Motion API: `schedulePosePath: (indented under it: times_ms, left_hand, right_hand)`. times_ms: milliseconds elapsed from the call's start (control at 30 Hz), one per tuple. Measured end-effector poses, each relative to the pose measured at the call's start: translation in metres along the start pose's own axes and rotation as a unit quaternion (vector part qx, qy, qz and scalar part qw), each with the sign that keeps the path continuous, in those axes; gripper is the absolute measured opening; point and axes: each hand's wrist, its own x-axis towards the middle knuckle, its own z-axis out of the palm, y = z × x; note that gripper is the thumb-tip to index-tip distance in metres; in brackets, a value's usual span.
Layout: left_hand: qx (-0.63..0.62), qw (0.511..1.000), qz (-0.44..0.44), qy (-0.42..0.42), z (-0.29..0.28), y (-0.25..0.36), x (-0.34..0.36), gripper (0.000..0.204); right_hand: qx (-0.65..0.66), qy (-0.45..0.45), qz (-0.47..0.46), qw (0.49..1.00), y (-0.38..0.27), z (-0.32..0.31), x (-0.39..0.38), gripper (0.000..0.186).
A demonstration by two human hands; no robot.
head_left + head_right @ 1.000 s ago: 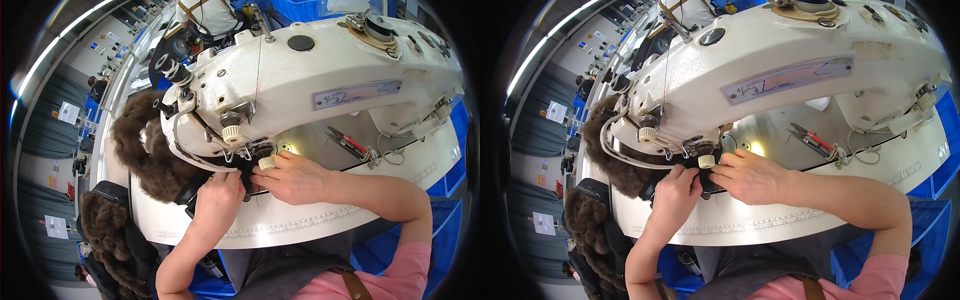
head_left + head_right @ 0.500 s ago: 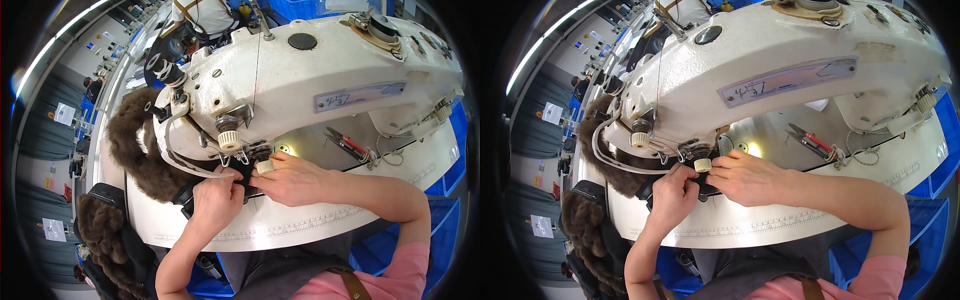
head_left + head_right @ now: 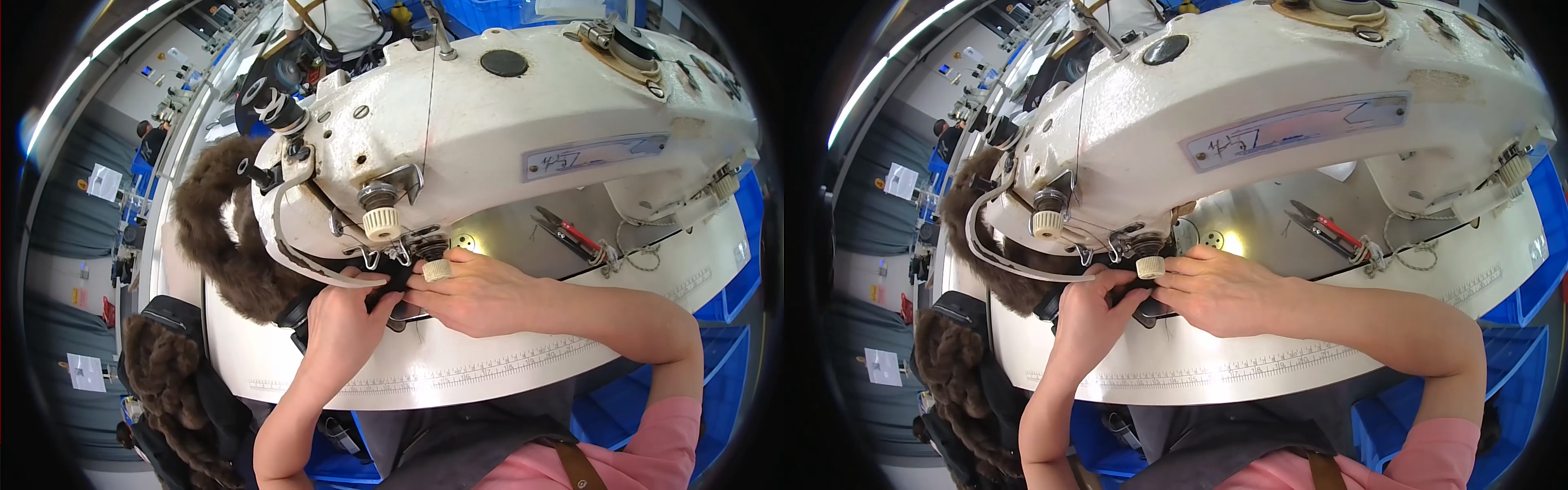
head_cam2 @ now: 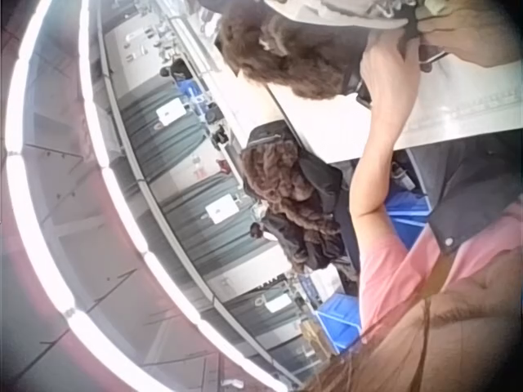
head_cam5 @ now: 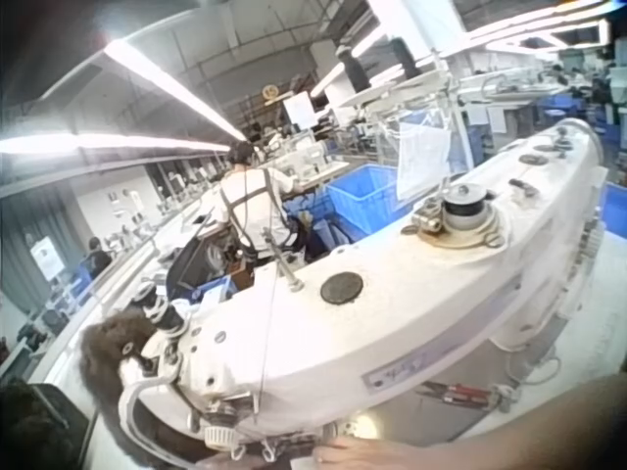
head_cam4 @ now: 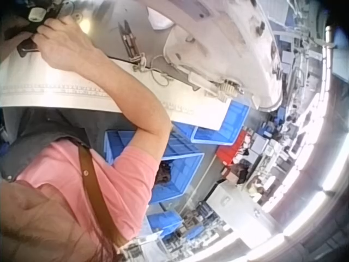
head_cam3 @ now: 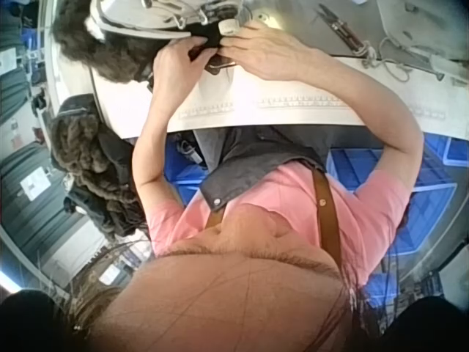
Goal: Sewing a fur lining or collar using an industrial sewing machine at a garment workstation.
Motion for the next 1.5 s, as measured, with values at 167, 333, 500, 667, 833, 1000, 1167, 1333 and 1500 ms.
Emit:
schedulePosePath:
  times_ms: [167,333,500,667,833,1000,1167,1333,1500]
  left_hand:
    - [0.039,0.999,0.001,0.008,0.003,0.001,-0.001,0.018]
    - [0.126,0.978,0.141,0.089,0.01,-0.004,-0.006,0.011]
    - [0.222,0.939,0.249,0.078,0.011,-0.001,-0.01,0.03]
    - [0.245,0.927,0.276,0.065,0.021,0.007,-0.014,0.036]
    - [0.201,0.943,0.258,0.062,0.023,0.005,-0.02,0.041]
    - [0.19,0.946,0.263,-0.012,0.008,0.017,-0.009,0.043]
    - [0.182,0.945,0.268,-0.038,0.014,0.02,-0.013,0.041]
    - [0.309,0.912,0.267,0.037,0.049,0.032,-0.035,0.037]
    - [0.317,0.914,0.237,0.088,0.061,0.034,-0.037,0.039]
  right_hand:
    - [-0.012,0.007,-0.015,1.0,0.001,0.001,-0.004,0.025]
    - [-0.048,-0.004,0.011,0.999,-0.002,-0.005,-0.002,0.032]
    - [-0.032,-0.024,0.018,0.999,0.0,0.002,0.002,0.035]
    - [0.032,-0.054,0.037,0.997,-0.009,0.002,0.001,0.032]
    - [-0.129,-0.065,0.051,0.988,-0.035,-0.003,-0.008,0.029]
    - [0.023,-0.065,0.05,0.996,-0.014,-0.002,-0.001,0.022]
    - [0.144,-0.01,0.033,0.989,-0.013,-0.018,-0.016,0.014]
    - [-0.054,0.007,0.125,0.991,0.001,-0.026,-0.006,0.008]
    - [-0.144,-0.058,0.14,0.978,0.016,-0.006,-0.006,0.007]
